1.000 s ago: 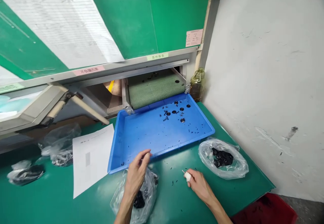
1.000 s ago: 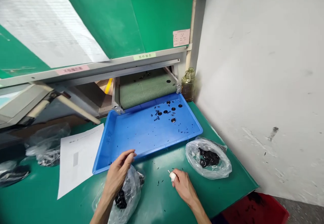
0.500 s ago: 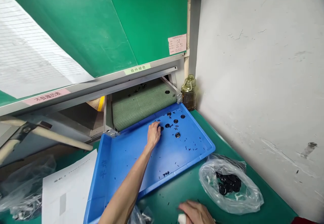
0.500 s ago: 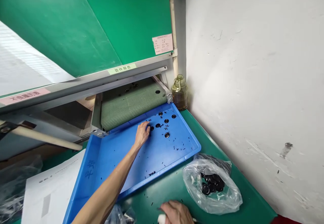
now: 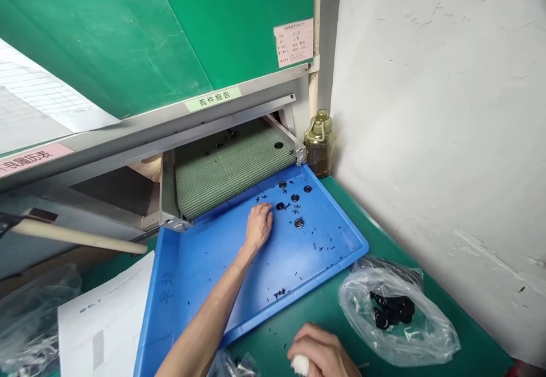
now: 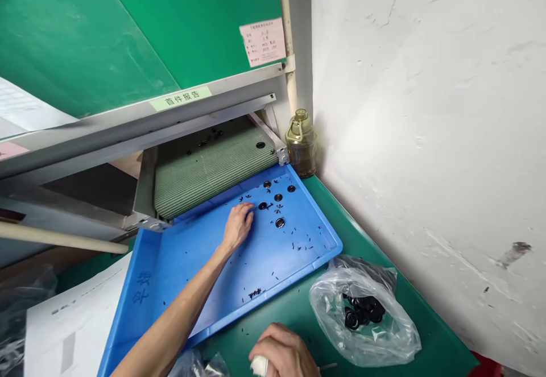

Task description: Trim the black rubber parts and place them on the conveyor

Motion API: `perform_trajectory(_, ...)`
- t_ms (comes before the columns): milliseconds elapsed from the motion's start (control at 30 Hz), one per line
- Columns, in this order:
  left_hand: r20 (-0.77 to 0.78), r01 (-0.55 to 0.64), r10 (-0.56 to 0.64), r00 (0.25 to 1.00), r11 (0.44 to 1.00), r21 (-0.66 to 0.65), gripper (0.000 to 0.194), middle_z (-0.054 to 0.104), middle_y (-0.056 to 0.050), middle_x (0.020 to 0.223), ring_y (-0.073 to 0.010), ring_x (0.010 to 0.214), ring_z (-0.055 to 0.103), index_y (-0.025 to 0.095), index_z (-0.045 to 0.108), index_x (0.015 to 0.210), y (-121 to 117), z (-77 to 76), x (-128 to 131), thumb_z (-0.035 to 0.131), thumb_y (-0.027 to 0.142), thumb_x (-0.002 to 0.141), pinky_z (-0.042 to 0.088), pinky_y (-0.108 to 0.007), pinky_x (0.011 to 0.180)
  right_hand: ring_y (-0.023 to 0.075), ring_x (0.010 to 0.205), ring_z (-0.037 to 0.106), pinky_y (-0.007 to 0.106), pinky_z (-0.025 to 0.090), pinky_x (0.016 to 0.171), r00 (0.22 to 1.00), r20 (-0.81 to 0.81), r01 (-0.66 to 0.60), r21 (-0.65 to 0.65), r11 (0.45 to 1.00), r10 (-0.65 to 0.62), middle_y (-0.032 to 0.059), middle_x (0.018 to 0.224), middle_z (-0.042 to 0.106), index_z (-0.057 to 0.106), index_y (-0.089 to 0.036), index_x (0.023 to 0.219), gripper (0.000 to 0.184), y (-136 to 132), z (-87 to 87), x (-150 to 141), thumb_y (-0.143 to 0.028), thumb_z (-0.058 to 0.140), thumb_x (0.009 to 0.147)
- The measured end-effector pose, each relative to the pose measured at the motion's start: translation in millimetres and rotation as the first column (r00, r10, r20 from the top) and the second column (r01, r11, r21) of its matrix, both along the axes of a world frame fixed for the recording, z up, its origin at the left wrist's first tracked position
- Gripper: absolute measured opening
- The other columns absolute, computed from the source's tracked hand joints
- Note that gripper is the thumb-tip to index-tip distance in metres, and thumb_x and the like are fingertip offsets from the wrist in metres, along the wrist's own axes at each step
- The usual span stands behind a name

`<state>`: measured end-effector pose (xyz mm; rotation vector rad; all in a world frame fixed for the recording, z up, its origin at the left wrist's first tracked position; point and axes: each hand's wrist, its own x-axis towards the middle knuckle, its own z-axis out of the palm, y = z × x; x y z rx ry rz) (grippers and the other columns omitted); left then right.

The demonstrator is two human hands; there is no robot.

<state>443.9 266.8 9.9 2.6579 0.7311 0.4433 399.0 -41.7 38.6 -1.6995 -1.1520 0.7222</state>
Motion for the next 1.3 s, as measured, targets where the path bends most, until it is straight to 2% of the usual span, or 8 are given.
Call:
perform_trajectory(133,0.004,0.07,-0.07,0.998,0.997,-0.039,0.037,0.06,-0.013,0.125,-0.0294,0.114,0.05,0.017,0.06,0.118,-3,-0.4,34,0.042,0.014,0.085,0.04,-0.043,0.095,0.0154,0.067,0.053,0.027,0.039,0.061,0.955,-0.288,0.109,0.109,0.988,-0.074,0.0023,0.074,0.058,0.062,-0.021,0.075,0.019,12,31.5,36,-0.017,0.045,0.083)
perform_trajectory(300,0.026,0.062,-0.059,0.998,0.991,-0.121,0.03,0.067,-0.012,0.104,-0.0292,0.102,0.056,0.018,0.066,0.103,9,3.4,41,0.045,0.013,0.083,0.04,-0.044,0.094,0.0149,0.066,0.054,0.028,0.042,0.06,0.503,-0.857,0.336,0.077,0.939,-0.11,0.0059,0.077,0.062,0.065,-0.016,0.093,0.031,18,35.1,65,-0.043,0.051,0.091)
perform_trajectory(633,0.223,0.046,0.031,0.974,0.943,-0.331,0.022,0.066,-0.007,0.102,-0.0207,0.094,0.062,0.021,0.068,0.092,-65,67.6,-43,0.051,0.031,0.086,0.05,-0.031,0.083,0.0062,0.041,0.033,0.016,0.027,0.035,0.1,-0.986,0.316,0.161,0.935,0.136,-0.0057,0.046,0.043,0.062,-0.019,0.066,0.045,17,33.8,60,-0.064,0.065,0.072)
perform_trajectory(800,0.306,0.077,0.182,0.934,0.737,-0.672,0.021,0.063,-0.007,0.109,-0.0222,0.104,0.059,0.022,0.072,0.088,-119,81.0,-98,0.06,0.038,0.082,0.047,-0.032,0.09,0.0045,0.029,0.022,0.012,0.02,0.025,0.037,-0.927,0.286,0.369,0.884,0.374,-0.0091,0.036,0.031,0.05,-0.02,0.052,0.053,9,36.2,50,-0.067,0.06,0.074)
perform_trajectory(1000,0.319,0.011,0.455,0.832,0.56,-0.828,0.031,0.062,-0.007,0.111,-0.0214,0.094,0.061,0.022,0.069,0.093,-150,79.8,-132,0.073,0.04,0.069,0.051,-0.031,0.084,0.004,0.021,0.02,0.014,0.02,0.024,0.157,-0.909,0.264,0.415,0.871,0.385,-0.0099,0.028,0.027,0.043,-0.021,0.047,0.062,-1,32.6,37,-0.076,0.046,0.075)
perform_trajectory(1133,0.239,0.011,0.528,0.815,0.398,-0.917,0.033,0.065,-0.006,0.108,-0.0203,0.094,0.061,0.021,0.067,0.097,-166,81.2,-152,0.075,0.037,0.069,0.05,-0.03,0.087,0.0061,0.028,0.035,0.018,0.03,0.03,0.503,-0.844,0.132,0.287,0.949,0.185,-0.0051,0.041,0.048,0.059,-0.019,0.065,0.056,-3,43.4,64,-0.072,0.045,0.079)
perform_trajectory(1233,0.242,0.117,0.595,0.766,0.241,-0.963,0.026,0.068,-0.005,0.098,-0.0184,0.086,0.063,0.021,0.064,0.093,-177,81.0,-168,0.074,0.033,0.072,0.052,-0.028,0.077,0.0115,0.055,0.058,0.022,0.044,0.048,0.941,-0.32,0.101,-0.042,0.994,-0.109,0.0029,0.074,0.067,0.063,-0.017,0.097,0.028,14,54.8,105,-0.04,0.052,0.087)
perform_trajectory(1300,0.237,0.206,0.653,0.719,0.126,-0.97,0.021,0.068,-0.005,0.093,-0.0179,0.082,0.063,0.021,0.061,0.088,-184,81.1,-176,0.073,0.031,0.074,0.052,-0.026,0.07,0.0148,0.068,0.062,0.025,0.048,0.058,0.986,0.068,0.161,-0.18,0.97,-0.151,0.0048,0.084,0.068,0.063,-0.017,0.104,0.025,37,57.4,130,-0.027,0.048,0.087)
